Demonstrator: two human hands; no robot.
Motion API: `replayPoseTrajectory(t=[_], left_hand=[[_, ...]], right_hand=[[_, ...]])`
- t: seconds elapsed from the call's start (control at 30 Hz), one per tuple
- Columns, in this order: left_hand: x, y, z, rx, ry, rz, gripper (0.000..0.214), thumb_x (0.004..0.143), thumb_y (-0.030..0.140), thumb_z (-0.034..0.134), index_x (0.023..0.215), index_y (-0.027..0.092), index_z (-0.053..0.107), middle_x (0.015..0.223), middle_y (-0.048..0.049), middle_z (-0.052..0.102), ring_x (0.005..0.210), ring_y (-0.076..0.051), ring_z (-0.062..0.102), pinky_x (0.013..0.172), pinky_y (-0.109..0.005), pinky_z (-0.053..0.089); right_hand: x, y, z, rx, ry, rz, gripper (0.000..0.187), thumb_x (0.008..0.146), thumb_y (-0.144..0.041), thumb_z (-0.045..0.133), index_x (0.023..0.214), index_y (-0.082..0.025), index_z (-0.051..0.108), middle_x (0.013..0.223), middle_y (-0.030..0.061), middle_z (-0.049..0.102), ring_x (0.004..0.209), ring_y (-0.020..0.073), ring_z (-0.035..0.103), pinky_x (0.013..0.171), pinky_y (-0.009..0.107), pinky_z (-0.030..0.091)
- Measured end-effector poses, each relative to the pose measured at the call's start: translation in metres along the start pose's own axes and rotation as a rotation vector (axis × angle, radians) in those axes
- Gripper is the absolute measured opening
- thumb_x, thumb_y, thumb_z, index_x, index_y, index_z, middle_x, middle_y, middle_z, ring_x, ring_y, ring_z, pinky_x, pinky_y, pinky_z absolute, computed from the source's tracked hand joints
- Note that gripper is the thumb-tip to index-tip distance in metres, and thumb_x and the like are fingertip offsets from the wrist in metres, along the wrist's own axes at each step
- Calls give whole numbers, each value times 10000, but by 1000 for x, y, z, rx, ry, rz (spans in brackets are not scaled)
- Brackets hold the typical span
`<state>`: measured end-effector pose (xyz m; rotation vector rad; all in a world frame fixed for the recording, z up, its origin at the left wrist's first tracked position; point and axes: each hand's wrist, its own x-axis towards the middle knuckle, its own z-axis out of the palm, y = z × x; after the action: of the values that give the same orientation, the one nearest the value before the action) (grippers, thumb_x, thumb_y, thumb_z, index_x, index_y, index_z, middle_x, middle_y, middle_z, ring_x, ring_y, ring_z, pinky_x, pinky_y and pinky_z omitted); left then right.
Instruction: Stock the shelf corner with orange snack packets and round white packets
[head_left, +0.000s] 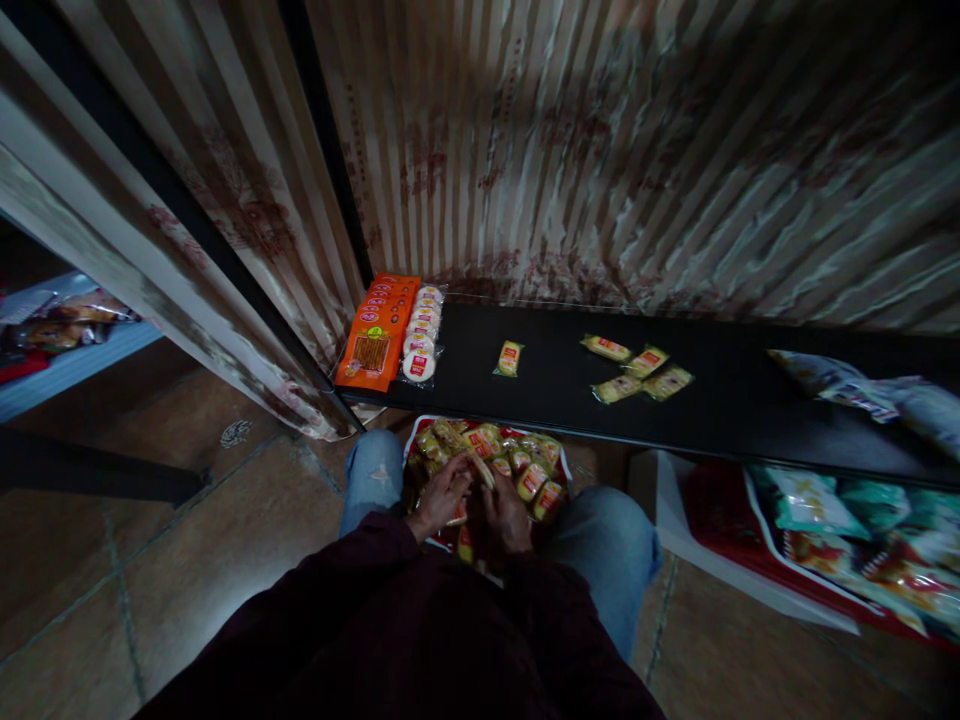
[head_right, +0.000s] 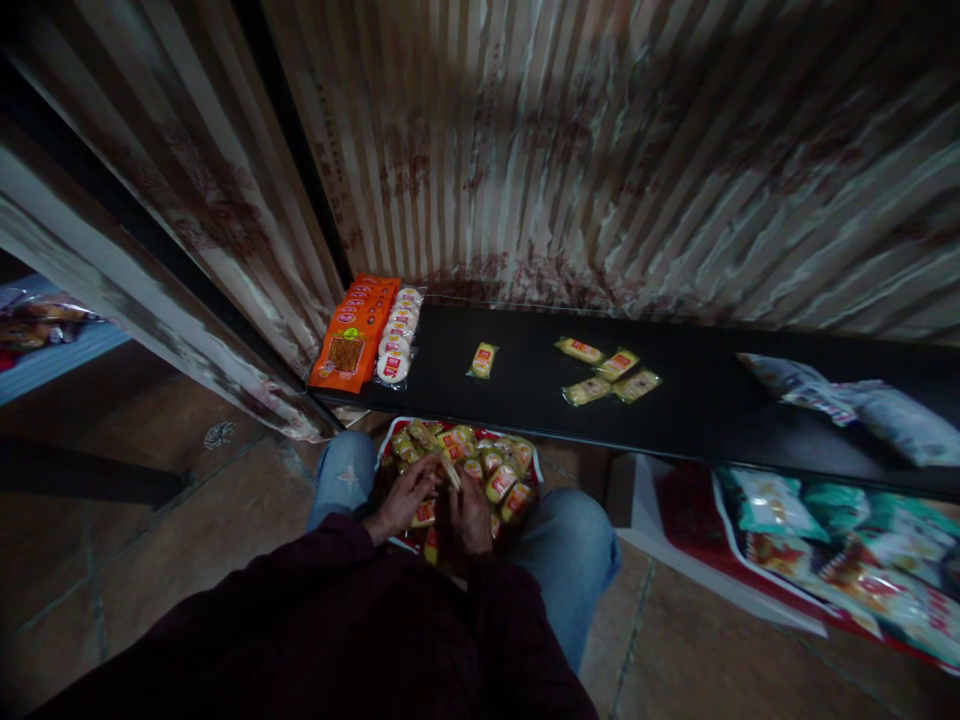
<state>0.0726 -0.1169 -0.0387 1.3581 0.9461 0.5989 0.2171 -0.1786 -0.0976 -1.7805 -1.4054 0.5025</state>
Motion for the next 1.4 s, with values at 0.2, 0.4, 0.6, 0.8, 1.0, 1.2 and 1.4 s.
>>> replayPoseTrajectory(t=[0.2, 0.4, 0.6, 0.8, 1.0, 1.2, 1.4], left_hand=[[5, -14, 0, 94, 60, -44, 472, 857, 256, 509, 1321, 176, 490, 1337, -124, 548, 1185, -228, 543, 977, -383, 484], [11, -23, 2, 102, 78, -53, 436, 838, 237, 545, 1270, 181, 535, 1273, -117, 599, 1167, -222, 560, 1014, -394, 451], [12, -21, 8, 14, 91, -105, 432, 835, 226, 547, 1266, 197, 525, 1231, -99, 618, 1083, -207, 598, 916, -373, 516], [13, -13, 10, -88, 119, -139, 356, 837, 182, 520, 1190, 162, 563, 1141, -98, 658, 941, -177, 638, 755, -300, 559], [18, -16, 3, -17, 202, -144, 348, 818, 133, 487, 1141, 151, 615, 1041, -74, 695, 823, -147, 653, 725, -276, 553], [21, -7, -15, 84, 190, -92, 298, 774, 87, 499, 936, 190, 727, 959, -40, 725, 917, -171, 641, 921, -318, 488], [28, 5, -26, 128, 166, -77, 281, 749, 70, 542, 876, 215, 746, 967, -37, 726, 952, -186, 635, 997, -332, 431]], right_hand=[[2, -1, -6, 141, 126, 218, 530, 883, -468, 390, 1306, -164, 489, 1188, 130, 641, 1082, 254, 603, 938, 416, 472], [5, -10, -11, 331, 174, 252, 521, 829, -519, 475, 1184, -150, 573, 1061, 112, 681, 974, 243, 618, 877, 395, 484], [5, -23, -14, 403, 166, 337, 472, 803, -533, 508, 1090, -176, 621, 997, 84, 692, 941, 233, 614, 870, 367, 476], [1, -22, -11, 496, 159, 566, 556, 736, -577, 590, 1148, -205, 633, 1047, 67, 700, 1015, 265, 615, 847, 374, 496], [3, -25, -7, 707, 161, 514, 580, 666, -517, 691, 1151, -203, 636, 985, 65, 715, 923, 264, 647, 784, 385, 535], [7, -29, -13, 799, 160, 582, 617, 656, -551, 703, 1173, -227, 610, 1063, 68, 690, 928, 241, 657, 747, 353, 551], [9, -32, -13, 775, 122, 616, 509, 594, -534, 760, 977, -205, 690, 1010, 46, 708, 932, 228, 644, 838, 368, 525]])
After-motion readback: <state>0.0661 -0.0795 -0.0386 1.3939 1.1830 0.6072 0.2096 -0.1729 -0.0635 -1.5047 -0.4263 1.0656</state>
